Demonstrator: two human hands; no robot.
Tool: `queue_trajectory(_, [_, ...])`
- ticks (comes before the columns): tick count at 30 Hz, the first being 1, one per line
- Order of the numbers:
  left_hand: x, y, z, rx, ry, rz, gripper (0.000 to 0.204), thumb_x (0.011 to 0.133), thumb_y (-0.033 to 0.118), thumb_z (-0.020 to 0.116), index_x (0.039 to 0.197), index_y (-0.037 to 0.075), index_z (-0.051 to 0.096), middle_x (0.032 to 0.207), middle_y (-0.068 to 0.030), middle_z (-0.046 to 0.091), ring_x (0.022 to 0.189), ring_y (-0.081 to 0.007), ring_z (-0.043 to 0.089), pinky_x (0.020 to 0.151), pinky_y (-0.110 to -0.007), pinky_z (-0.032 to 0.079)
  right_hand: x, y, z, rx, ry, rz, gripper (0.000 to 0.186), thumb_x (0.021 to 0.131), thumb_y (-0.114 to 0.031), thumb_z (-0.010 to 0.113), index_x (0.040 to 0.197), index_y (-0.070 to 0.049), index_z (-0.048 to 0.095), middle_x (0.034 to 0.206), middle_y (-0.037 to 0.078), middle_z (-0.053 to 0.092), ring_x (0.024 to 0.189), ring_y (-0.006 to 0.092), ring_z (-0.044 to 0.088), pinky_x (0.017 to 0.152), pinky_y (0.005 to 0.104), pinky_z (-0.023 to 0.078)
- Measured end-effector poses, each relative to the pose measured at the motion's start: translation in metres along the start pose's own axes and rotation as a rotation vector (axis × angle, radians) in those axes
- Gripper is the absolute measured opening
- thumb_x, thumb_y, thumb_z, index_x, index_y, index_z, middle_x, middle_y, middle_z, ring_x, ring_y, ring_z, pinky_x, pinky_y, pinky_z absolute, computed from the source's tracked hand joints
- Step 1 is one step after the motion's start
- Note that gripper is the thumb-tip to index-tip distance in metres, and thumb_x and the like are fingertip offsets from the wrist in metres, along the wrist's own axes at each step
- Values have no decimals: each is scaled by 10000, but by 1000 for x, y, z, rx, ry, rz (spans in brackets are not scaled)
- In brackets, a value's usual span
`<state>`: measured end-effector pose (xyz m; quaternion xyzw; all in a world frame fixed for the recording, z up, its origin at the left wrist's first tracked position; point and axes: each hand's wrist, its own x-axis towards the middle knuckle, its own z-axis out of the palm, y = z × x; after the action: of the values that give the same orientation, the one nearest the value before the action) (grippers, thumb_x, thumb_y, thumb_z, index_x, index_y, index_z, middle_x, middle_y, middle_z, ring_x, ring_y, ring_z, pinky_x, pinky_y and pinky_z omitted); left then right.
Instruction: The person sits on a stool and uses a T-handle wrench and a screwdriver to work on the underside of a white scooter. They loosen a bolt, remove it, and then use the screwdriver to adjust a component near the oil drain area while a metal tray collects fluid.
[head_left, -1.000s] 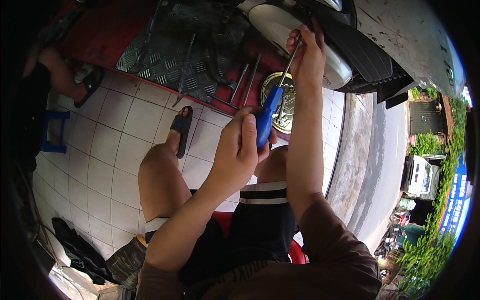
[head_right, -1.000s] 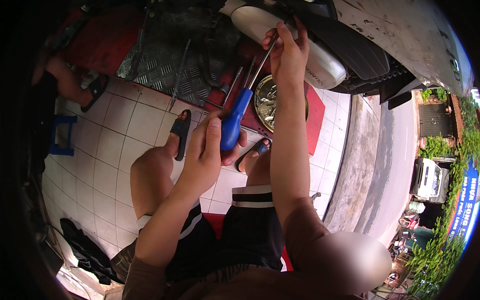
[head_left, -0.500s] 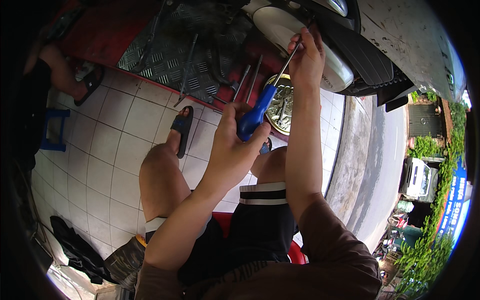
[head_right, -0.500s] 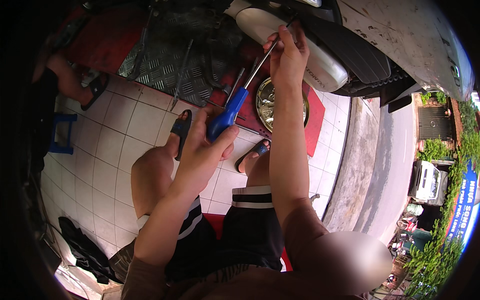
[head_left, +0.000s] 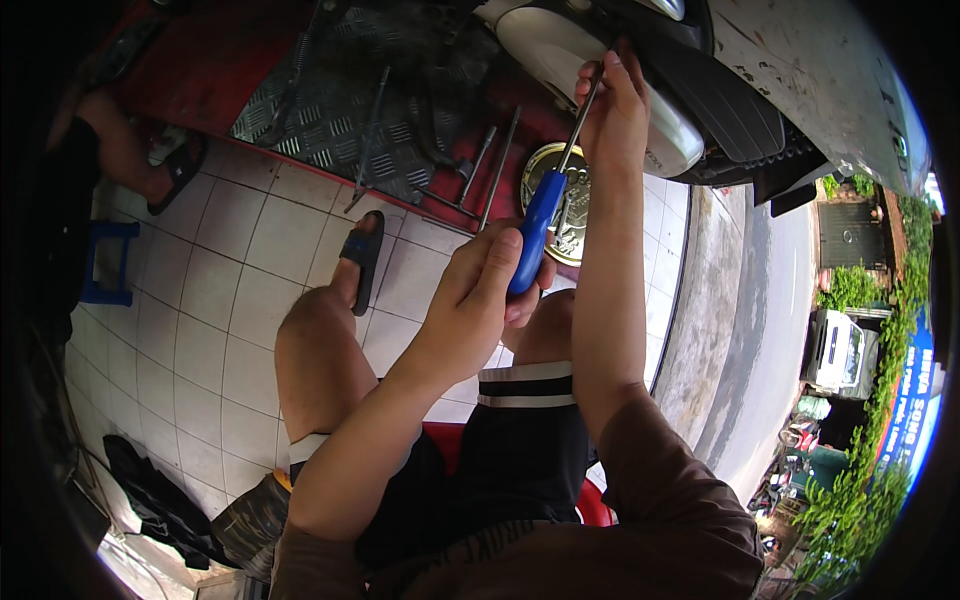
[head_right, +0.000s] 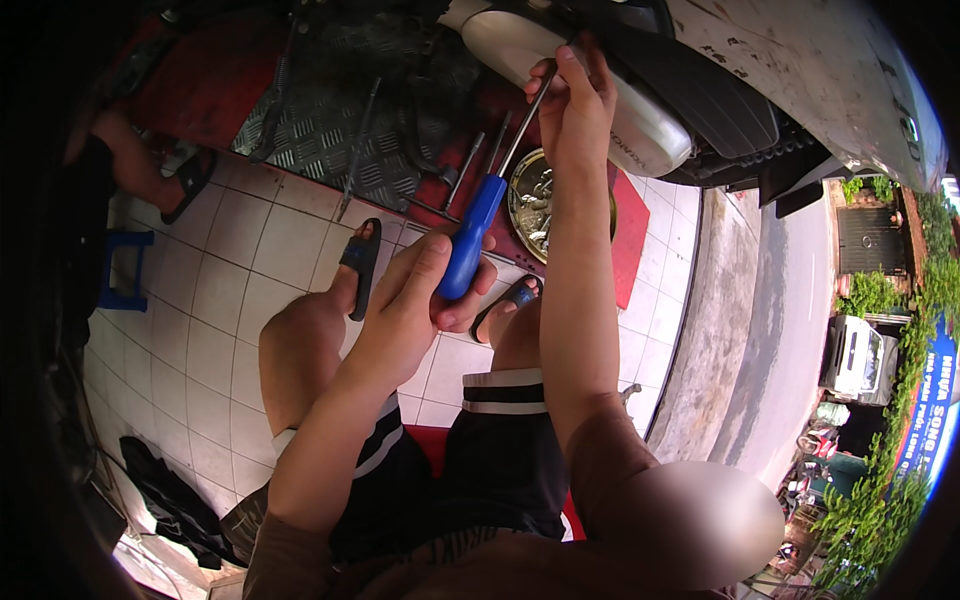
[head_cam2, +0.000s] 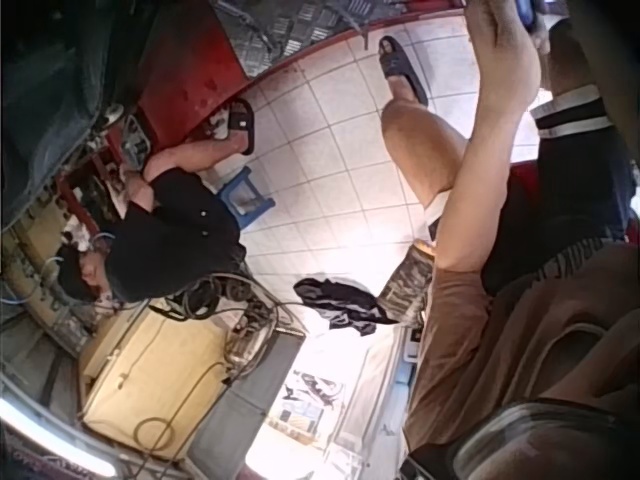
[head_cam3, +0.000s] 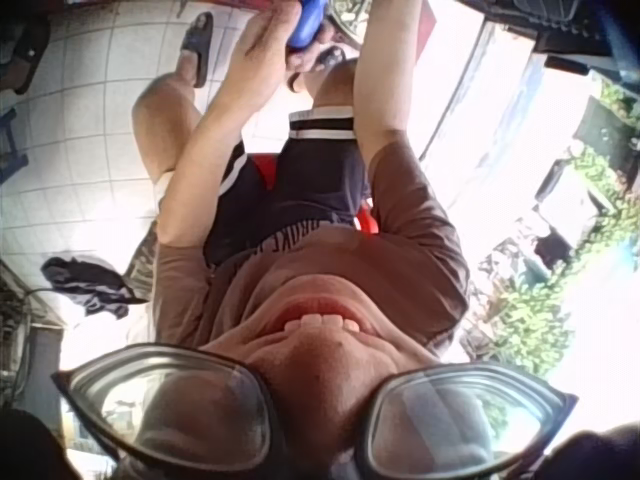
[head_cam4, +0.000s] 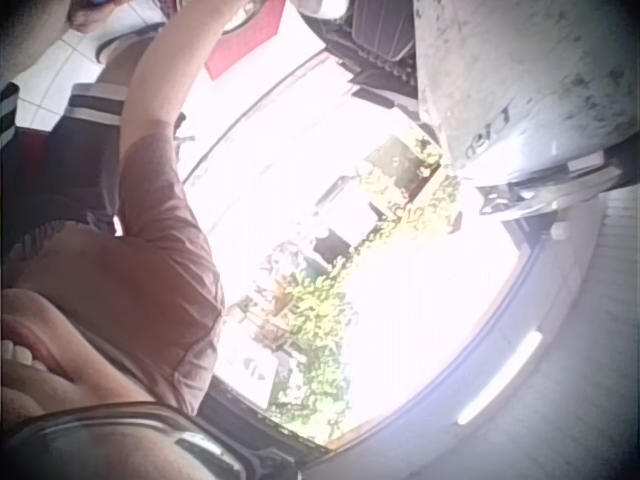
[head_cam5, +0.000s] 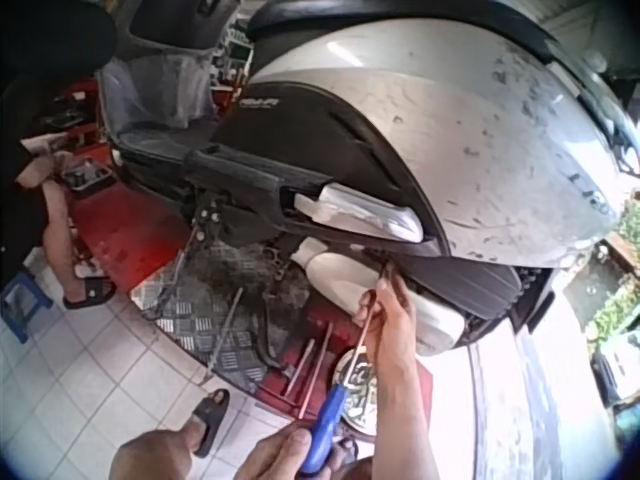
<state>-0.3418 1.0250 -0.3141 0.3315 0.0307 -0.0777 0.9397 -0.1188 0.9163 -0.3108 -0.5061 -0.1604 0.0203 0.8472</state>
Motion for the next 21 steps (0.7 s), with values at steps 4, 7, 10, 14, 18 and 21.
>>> queue_trajectory(4, [0, 3, -2, -187, -37, -80, 395, 1049, 341, 344, 1093, -13, 514, 829, -53, 552, 520, -47, 358, 510, -211, 333, 4, 3, -7, 124, -59, 18, 715, 917, -42, 587, 1487, 7, 157, 753, 139, 608, 639, 213, 589, 612, 318, 497])
queue_trajectory(7, [4, 1, -1, 57, 108, -30, 395, 1005, 355, 439, 1158, -1, 513, 858, -44, 530, 547, -62, 375, 515, -220, 302, 5, 4, -10, 119, -56, 21, 704, 918, -43, 588, 1484, 5, 172, 748, 134, 612, 627, 214, 602, 597, 315, 510])
queue_trajectory(10, [2, 0, -2, 389, 241, 88, 332, 925, 202, 602, 1152, -8, 480, 925, -67, 529, 668, -88, 487, 550, -220, 390, 6, 6, -12, 85, -62, 22, 694, 914, -49, 598, 1475, 13, 194, 750, 135, 624, 620, 218, 628, 581, 308, 532])
queue_trajectory(14, [9, -17, -7, 783, 381, 533, 420, 816, 21, 674, 1166, -36, 449, 960, -147, 539, 810, -206, 576, 556, -264, 468, 7, 7, -9, -2, -14, -15, 695, 899, -53, 620, 1463, 25, 222, 762, 145, 644, 614, 226, 652, 568, 302, 547])
queue_trajectory(18, [6, -16, -7, 812, 414, 462, 323, 878, 37, 611, 1153, -38, 458, 876, -156, 584, 713, -236, 614, 530, -309, 484, 6, 7, -7, -46, 31, -38, 720, 875, -35, 643, 1459, 33, 229, 780, 155, 654, 615, 231, 656, 572, 303, 547])
queue_trajectory(21, [5, -15, -8, 765, 395, 389, 256, 940, 89, 556, 1141, -41, 465, 750, -136, 598, 584, -237, 612, 511, -311, 482, 6, 7, -7, -47, 33, -57, 734, 861, -19, 654, 1457, 38, 231, 804, 161, 657, 623, 229, 656, 578, 299, 541])
